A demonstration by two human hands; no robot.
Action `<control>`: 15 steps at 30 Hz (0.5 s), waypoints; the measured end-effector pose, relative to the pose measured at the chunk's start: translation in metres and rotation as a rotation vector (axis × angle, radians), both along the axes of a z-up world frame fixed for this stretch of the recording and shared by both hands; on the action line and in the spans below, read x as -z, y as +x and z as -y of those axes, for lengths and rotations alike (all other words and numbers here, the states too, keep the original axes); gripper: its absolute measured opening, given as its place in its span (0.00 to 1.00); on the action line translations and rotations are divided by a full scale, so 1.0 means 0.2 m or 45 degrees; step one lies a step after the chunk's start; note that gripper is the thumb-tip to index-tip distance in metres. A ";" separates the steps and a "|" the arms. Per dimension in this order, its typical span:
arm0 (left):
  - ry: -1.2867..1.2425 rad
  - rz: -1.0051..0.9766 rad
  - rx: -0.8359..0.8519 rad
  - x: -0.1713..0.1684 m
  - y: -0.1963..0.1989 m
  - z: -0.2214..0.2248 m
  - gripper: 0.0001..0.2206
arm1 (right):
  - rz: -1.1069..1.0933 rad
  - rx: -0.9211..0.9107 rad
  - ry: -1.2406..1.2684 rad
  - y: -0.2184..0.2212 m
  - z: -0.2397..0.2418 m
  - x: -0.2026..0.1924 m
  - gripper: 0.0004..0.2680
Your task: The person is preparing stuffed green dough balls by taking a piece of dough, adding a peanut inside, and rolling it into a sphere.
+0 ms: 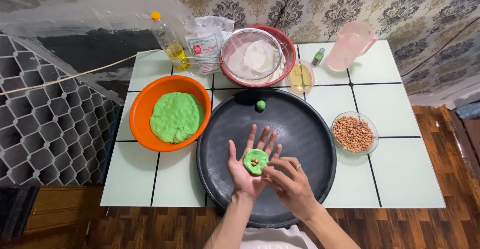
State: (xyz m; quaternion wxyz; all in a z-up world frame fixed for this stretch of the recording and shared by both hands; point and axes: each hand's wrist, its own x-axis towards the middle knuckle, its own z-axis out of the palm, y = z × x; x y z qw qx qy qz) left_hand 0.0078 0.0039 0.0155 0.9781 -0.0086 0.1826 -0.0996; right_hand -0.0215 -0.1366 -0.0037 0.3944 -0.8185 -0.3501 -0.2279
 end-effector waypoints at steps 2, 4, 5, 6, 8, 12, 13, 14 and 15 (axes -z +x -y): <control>0.099 -0.066 0.061 -0.07 -0.01 0.01 0.36 | -0.072 -0.008 -0.145 0.05 0.03 0.04 0.11; 0.087 -0.072 0.074 -0.07 -0.03 0.01 0.36 | -0.024 -0.058 -0.204 0.07 0.04 0.00 0.09; 0.074 -0.072 0.084 -0.07 -0.02 0.01 0.36 | 0.031 -0.110 -0.266 0.10 0.05 -0.02 0.08; 0.073 -0.061 0.085 -0.08 -0.01 0.02 0.36 | 0.042 -0.108 -0.267 0.12 0.05 -0.04 0.08; 0.094 -0.047 0.086 -0.09 -0.03 0.02 0.36 | 0.271 -0.151 -0.274 0.11 0.04 -0.05 0.07; 0.077 -0.052 0.066 -0.14 -0.02 0.02 0.36 | 0.443 -0.111 -0.328 0.12 0.02 -0.05 0.06; 0.093 -0.086 0.084 -0.16 -0.03 0.02 0.36 | 0.336 -0.096 -0.227 0.11 0.01 -0.06 0.06; 0.110 -0.121 0.102 -0.18 -0.03 0.02 0.36 | 0.229 -0.080 -0.126 0.11 0.01 -0.07 0.06; 0.110 -0.119 0.100 -0.12 -0.04 0.01 0.36 | 0.231 -0.082 -0.126 0.11 0.00 -0.08 0.06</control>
